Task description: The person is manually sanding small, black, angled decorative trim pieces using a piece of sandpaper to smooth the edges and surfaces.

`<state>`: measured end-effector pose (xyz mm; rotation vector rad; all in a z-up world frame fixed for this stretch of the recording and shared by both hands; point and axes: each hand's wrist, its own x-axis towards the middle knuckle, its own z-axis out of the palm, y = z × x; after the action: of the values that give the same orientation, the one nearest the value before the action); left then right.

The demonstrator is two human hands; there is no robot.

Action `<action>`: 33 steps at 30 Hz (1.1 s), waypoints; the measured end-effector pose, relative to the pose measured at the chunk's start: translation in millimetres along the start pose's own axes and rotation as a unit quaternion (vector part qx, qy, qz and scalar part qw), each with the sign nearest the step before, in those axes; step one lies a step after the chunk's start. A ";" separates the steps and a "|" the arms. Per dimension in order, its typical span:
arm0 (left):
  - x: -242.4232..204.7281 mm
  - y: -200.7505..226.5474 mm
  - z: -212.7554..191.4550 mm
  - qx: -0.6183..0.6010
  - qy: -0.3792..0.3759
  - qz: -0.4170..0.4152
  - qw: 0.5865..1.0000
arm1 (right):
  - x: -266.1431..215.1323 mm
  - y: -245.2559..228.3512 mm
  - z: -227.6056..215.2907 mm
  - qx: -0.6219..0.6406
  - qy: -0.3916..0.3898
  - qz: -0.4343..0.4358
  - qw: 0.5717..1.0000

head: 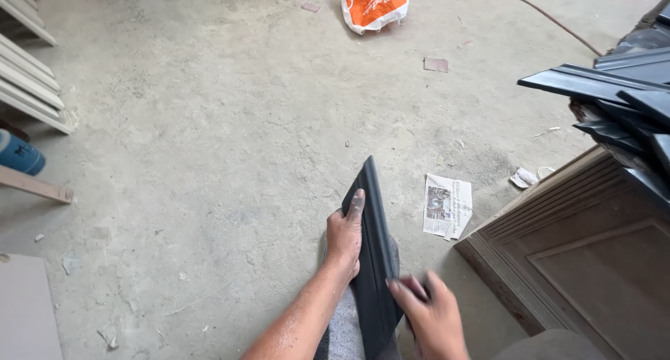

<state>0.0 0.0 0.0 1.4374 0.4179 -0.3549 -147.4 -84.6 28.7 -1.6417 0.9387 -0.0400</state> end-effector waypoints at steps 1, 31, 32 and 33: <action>0.6 -0.4 1.4 -0.003 0.003 -0.003 1.000 | 4.0 7.4 -2.1 -0.004 -0.003 0.001 1.000; -24.2 14.6 6.8 -0.068 0.029 -0.004 0.997 | 42.7 59.6 -88.7 -0.038 0.056 0.061 0.996; -37.8 24.8 8.2 -0.087 0.038 -0.024 0.995 | 40.4 57.2 -98.1 -0.017 0.056 0.051 0.997; -40.8 27.0 10.6 -0.103 0.044 -0.046 0.993 | 37.0 55.5 -108.2 0.006 0.059 0.041 0.997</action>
<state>-22.3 -8.4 44.0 1.2370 0.5772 -0.3132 -206.3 -193.4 -0.3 -1.6021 1.0936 -0.0857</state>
